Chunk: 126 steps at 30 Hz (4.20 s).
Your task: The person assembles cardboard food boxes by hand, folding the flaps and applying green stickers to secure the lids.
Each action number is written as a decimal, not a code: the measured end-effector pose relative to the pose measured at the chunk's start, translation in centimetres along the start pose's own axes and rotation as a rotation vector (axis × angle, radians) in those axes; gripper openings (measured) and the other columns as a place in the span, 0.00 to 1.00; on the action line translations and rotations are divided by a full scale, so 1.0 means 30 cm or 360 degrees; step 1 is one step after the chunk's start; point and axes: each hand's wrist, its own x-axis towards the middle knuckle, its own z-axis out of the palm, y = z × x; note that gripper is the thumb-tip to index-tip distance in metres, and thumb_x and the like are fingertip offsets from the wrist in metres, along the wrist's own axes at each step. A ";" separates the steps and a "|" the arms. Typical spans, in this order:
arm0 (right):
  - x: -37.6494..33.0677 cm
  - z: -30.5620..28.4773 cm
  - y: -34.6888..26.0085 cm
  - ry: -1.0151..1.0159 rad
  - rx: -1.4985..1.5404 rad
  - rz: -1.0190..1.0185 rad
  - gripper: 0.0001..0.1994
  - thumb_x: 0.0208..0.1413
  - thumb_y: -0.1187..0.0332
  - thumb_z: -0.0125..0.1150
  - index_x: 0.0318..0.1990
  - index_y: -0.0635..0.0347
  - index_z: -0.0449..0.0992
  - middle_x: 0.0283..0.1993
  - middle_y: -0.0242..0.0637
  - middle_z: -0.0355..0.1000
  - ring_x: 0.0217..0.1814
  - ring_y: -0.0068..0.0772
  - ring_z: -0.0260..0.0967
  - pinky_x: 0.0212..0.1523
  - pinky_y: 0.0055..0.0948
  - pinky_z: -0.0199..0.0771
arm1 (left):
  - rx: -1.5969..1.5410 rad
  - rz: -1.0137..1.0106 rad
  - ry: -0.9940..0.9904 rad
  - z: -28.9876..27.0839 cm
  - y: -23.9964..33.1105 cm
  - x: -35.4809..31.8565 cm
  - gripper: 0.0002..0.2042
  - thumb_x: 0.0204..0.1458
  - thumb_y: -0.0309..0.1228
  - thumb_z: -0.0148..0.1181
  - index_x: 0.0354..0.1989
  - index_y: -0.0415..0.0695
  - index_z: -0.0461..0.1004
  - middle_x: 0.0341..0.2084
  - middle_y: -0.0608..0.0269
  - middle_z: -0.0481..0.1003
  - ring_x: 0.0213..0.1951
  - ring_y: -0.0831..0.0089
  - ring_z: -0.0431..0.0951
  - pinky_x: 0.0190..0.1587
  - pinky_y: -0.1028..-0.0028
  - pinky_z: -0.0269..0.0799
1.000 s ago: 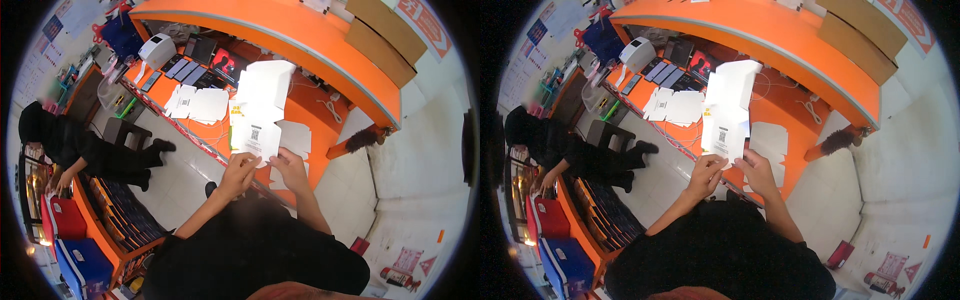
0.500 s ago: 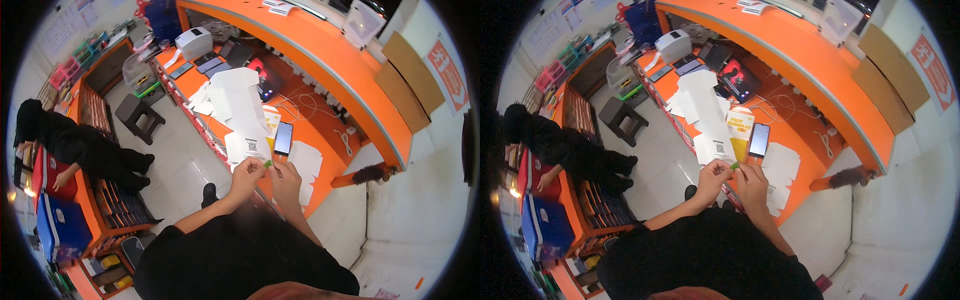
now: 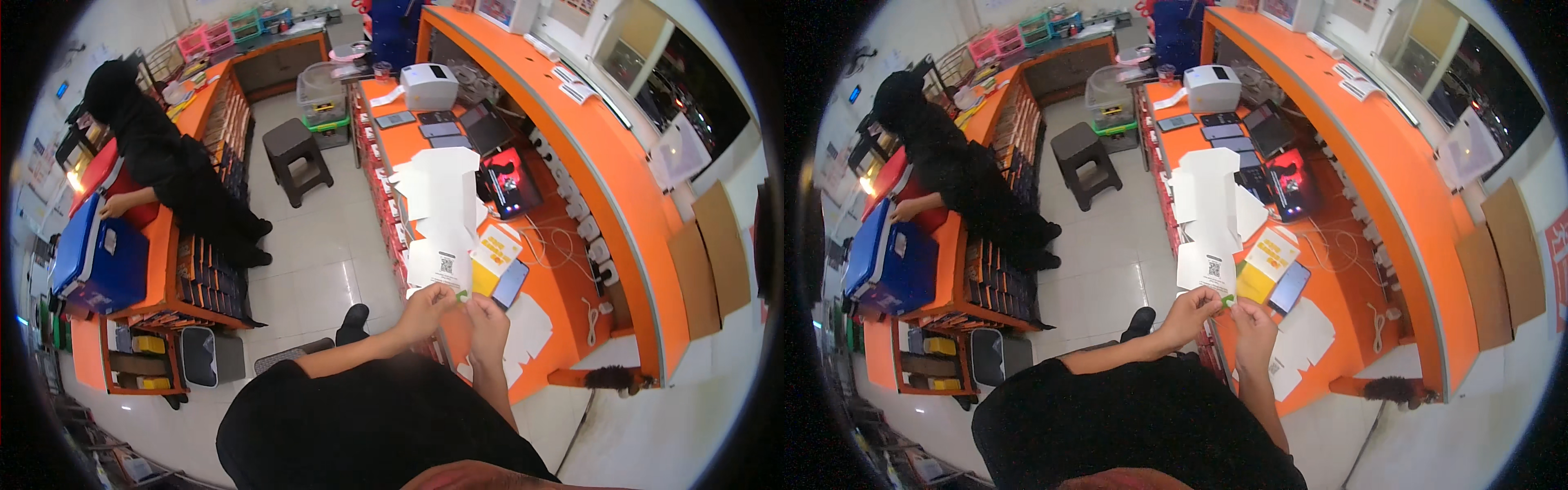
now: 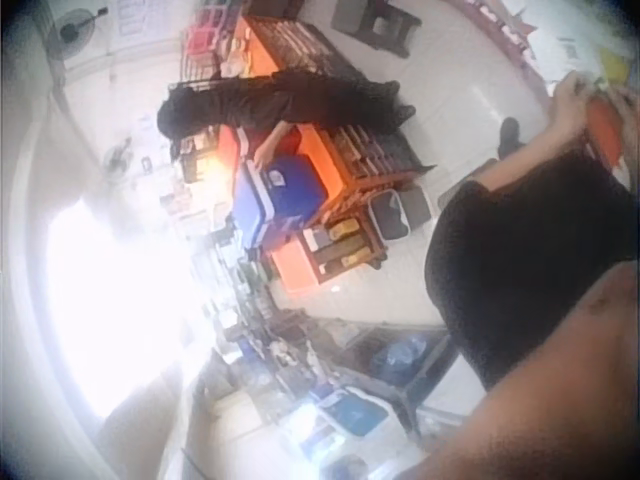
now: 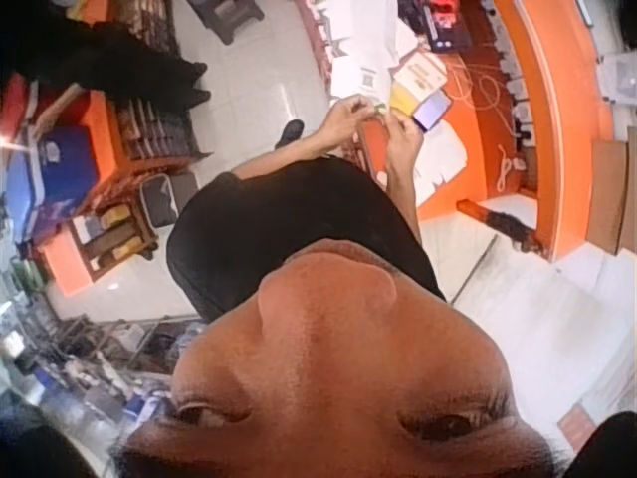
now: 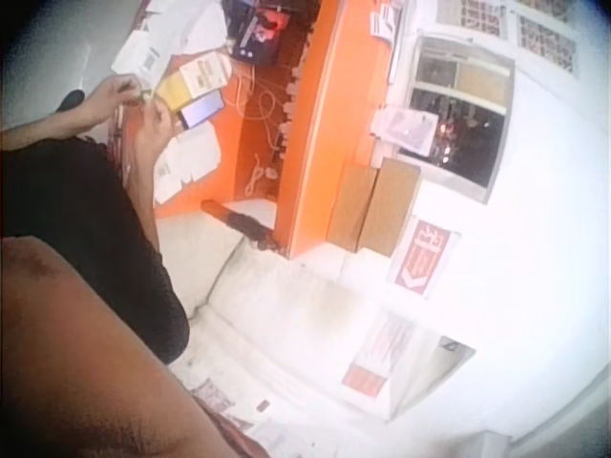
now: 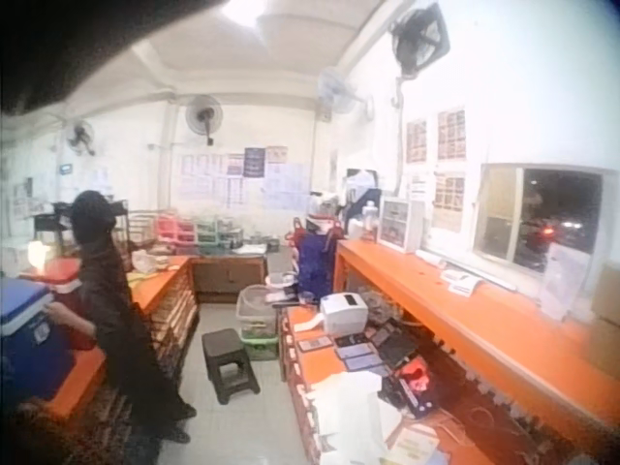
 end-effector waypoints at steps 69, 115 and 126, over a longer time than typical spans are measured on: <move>-0.074 0.020 -0.058 -0.0146 -0.0501 -0.0760 0.04 0.57 0.78 0.62 0.39 0.70 0.77 0.53 0.42 0.69 0.52 0.34 0.74 0.51 0.30 0.81 | -0.0874 -0.0049 -0.0015 0.004 0.034 -0.059 0.09 0.59 0.16 0.56 0.47 0.32 0.74 0.42 0.56 0.78 0.43 0.77 0.77 0.49 0.77 0.73; -0.094 0.002 -0.053 -0.0100 -0.0756 -0.1028 0.06 0.50 0.81 0.62 0.36 0.68 0.72 0.50 0.47 0.70 0.48 0.44 0.75 0.44 0.33 0.78 | -0.0628 -0.0129 0.0000 0.042 0.065 -0.097 0.03 0.64 0.23 0.52 0.43 0.38 0.70 0.38 0.65 0.74 0.40 0.80 0.74 0.45 0.77 0.73; -0.118 0.016 -0.046 -0.0035 -0.0394 -0.0803 0.05 0.56 0.78 0.62 0.38 0.70 0.76 0.51 0.42 0.71 0.49 0.32 0.75 0.47 0.27 0.80 | -0.0970 -0.0104 -0.0238 -0.002 0.047 -0.090 0.06 0.61 0.18 0.53 0.44 0.37 0.73 0.41 0.60 0.77 0.43 0.75 0.77 0.51 0.71 0.76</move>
